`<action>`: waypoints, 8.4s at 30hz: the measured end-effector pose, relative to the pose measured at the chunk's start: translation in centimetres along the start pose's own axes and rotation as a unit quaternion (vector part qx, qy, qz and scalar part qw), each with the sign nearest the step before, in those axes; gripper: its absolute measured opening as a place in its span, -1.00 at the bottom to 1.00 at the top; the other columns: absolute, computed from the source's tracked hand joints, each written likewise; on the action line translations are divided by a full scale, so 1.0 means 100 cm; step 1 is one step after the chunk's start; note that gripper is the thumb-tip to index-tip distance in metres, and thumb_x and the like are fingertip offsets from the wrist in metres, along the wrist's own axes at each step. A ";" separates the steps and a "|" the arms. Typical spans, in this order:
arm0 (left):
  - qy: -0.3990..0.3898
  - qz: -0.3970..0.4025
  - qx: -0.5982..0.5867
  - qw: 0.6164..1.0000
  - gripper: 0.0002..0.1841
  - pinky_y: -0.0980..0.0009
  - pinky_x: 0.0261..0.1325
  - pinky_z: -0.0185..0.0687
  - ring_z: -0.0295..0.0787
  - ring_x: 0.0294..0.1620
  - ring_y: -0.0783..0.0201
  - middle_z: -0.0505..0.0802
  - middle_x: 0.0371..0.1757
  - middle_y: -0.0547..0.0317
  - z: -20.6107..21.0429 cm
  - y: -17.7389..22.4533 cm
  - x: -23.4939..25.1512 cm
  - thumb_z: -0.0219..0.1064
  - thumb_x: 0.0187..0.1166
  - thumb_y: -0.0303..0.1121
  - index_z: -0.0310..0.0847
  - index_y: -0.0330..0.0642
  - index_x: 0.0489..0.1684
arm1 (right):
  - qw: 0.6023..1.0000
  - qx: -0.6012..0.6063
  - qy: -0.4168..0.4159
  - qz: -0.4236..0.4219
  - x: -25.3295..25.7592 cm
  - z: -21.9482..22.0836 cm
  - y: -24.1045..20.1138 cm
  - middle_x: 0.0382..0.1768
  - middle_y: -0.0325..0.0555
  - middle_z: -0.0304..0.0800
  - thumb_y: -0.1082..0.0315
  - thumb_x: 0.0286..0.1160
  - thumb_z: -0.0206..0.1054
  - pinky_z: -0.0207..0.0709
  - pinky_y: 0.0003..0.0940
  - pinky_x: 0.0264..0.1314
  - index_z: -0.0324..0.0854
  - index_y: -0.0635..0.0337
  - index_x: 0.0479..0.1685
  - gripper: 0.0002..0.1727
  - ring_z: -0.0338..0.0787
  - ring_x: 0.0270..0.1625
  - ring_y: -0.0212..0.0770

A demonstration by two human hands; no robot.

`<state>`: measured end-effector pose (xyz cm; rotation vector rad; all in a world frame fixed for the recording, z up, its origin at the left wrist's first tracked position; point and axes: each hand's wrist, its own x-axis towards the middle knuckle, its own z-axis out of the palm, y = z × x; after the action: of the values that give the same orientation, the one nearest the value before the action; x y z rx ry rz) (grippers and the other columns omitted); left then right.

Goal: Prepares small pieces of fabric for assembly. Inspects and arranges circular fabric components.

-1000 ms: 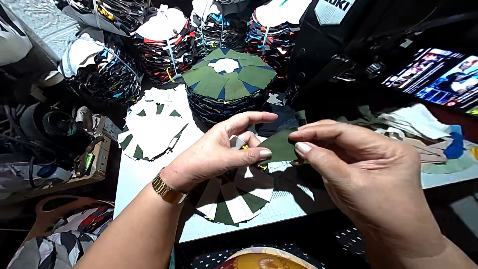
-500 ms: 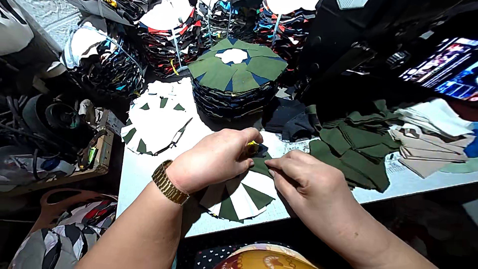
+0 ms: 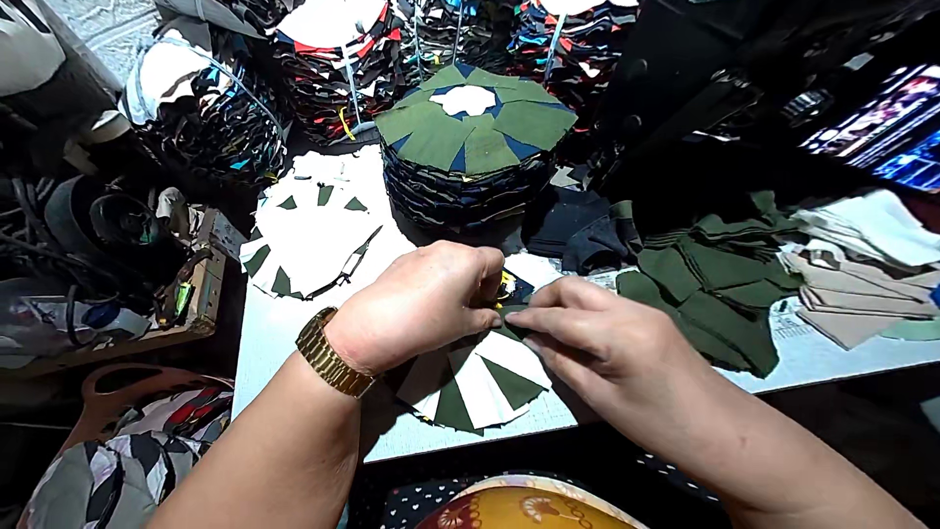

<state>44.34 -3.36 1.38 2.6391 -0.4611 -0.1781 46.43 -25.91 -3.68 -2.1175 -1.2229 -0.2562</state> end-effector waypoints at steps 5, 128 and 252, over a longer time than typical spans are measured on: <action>-0.004 -0.009 0.025 1.000 -0.81 0.23 -0.21 0.68 0.73 -0.33 0.35 0.80 -0.35 0.32 -0.002 -0.002 -0.001 0.55 0.49 -0.21 0.71 -0.04 -0.14 | 0.996 -0.063 -0.058 -0.020 0.001 0.001 -0.006 -0.24 -0.31 0.62 0.30 0.36 0.26 0.58 -0.53 -0.30 0.90 0.08 -0.05 -0.69 0.64 -0.25 -0.39; -0.028 0.019 -0.239 0.971 -0.88 0.62 -0.42 0.65 0.69 -0.54 0.52 0.76 -0.53 0.22 -0.003 0.005 -0.003 0.51 0.50 -0.50 0.65 -0.26 -0.31 | 0.964 0.141 0.124 0.186 -0.013 0.006 -0.009 -0.31 -0.42 0.73 0.33 0.30 0.47 0.58 -0.72 -0.40 0.66 0.04 0.13 -0.63 0.67 -0.41 -0.59; 0.089 0.029 -0.568 0.818 -0.37 0.47 -0.17 0.78 0.81 -0.29 0.31 0.84 -0.17 -0.07 0.012 0.026 0.001 0.40 0.44 -0.75 0.39 -0.34 0.59 | 0.978 0.180 0.028 0.102 -0.014 -0.026 0.002 -0.09 -0.48 0.80 0.22 0.56 0.26 0.77 -0.59 -0.14 0.79 -0.10 0.11 -0.73 0.80 -0.13 -0.51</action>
<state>43.42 -6.05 1.44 1.4343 -0.2349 -0.1241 46.19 -28.60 -2.47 -1.8863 -0.9291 -0.0007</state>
